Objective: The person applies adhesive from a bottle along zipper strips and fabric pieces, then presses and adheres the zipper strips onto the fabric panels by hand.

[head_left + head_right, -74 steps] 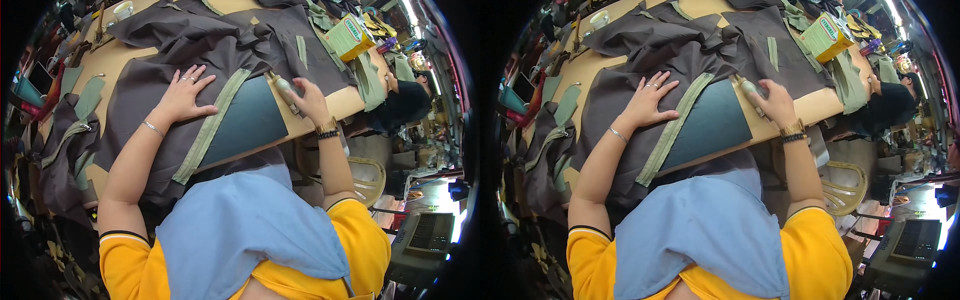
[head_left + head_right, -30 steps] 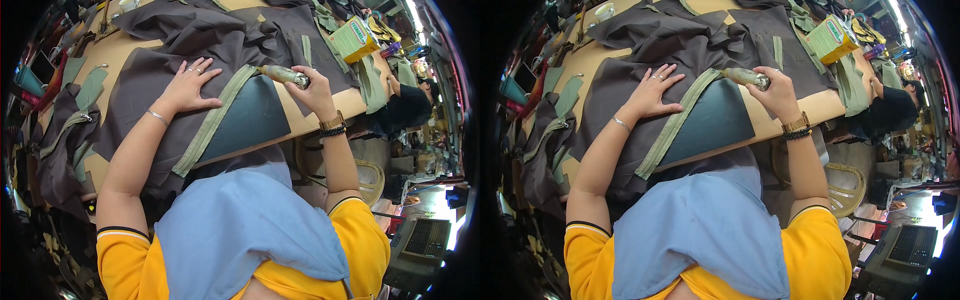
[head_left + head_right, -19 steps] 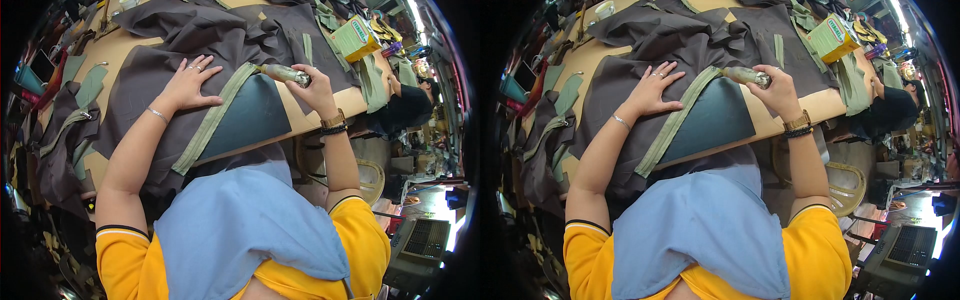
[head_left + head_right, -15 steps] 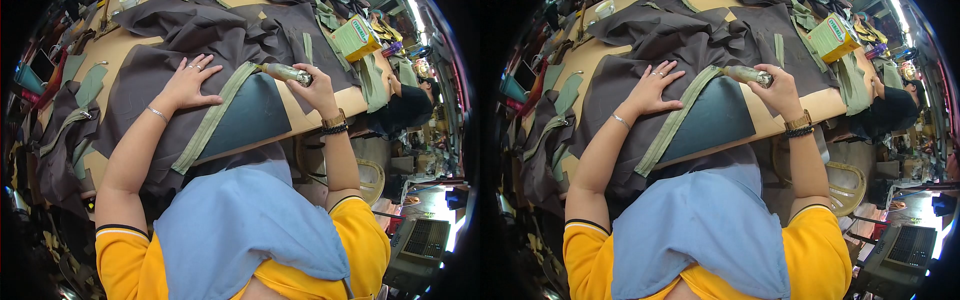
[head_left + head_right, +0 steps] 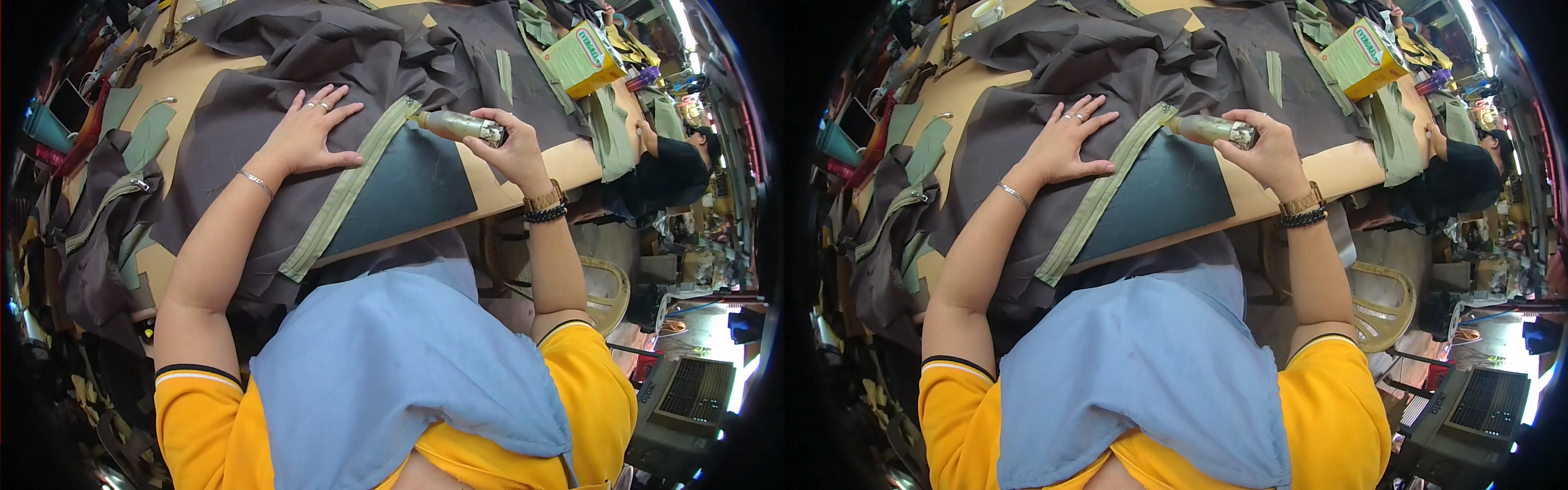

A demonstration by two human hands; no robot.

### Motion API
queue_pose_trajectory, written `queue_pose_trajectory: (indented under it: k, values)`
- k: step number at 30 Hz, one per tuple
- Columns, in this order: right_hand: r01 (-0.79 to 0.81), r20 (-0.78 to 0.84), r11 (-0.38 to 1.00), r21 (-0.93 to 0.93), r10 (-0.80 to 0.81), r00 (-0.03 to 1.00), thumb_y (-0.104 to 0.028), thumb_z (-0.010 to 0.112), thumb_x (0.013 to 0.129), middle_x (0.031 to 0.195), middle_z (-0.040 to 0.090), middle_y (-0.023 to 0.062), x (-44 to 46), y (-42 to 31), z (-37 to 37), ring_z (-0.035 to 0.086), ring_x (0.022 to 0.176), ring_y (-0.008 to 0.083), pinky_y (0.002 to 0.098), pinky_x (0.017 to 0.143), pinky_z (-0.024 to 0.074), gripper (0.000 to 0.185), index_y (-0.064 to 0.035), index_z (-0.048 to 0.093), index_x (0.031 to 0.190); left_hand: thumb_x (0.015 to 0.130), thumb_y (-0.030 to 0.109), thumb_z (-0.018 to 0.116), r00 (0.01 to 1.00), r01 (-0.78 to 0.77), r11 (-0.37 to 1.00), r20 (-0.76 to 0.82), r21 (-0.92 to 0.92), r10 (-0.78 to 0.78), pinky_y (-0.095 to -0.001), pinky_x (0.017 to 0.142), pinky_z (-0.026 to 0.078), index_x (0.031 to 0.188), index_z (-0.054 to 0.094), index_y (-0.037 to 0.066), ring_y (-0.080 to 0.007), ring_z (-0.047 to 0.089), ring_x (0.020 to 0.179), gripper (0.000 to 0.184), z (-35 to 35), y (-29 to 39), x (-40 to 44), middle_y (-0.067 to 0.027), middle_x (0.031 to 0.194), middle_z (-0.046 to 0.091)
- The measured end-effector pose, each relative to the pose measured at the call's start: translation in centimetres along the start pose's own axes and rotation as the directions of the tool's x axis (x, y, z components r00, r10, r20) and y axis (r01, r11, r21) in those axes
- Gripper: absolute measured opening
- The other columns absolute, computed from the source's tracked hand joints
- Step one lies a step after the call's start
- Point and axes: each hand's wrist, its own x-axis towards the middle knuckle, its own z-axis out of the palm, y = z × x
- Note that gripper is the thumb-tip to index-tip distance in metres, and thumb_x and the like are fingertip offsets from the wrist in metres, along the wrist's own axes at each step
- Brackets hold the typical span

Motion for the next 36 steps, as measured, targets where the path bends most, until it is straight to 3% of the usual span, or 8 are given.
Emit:
queue_pose_trajectory:
  k: [15, 36]
  values:
    - [0.039, 0.061, 0.997, 0.066, -0.043, 0.997, -0.016, 0.083, 0.078, 0.102, 0.073, 0.0091, -1.3, -0.7, 0.5, 0.069, 0.091, 0.0132, 0.0278, 0.081, 0.0554, 0.040, -0.0013, 0.069, 0.113, 0.076, 0.077, 0.064, 1.000, 0.004, 1.000, -0.004, 0.008, -0.004, -0.0610, 0.121, 0.014, 0.150, 0.046, 0.023, -0.0327, 0.024, 0.152, 0.094, 0.2, 0.0, 0.0, -0.0113, 0.162, 0.031]
    - [0.198, 0.145, 0.977, 0.075, -0.207, 0.968, -0.010, 0.083, 0.075, 0.097, 0.072, 0.0103, -3.2, -3.1, 2.3, 0.067, 0.083, 0.0169, 0.0292, 0.078, 0.0536, 0.039, -0.0013, 0.070, 0.111, 0.075, 0.076, 0.066, 1.000, -0.010, 1.000, -0.028, 0.003, 0.010, -0.0624, 0.120, 0.016, 0.150, 0.046, 0.023, -0.0345, 0.025, 0.151, 0.095, 0.5, -0.3, 0.1, -0.0136, 0.161, 0.033]
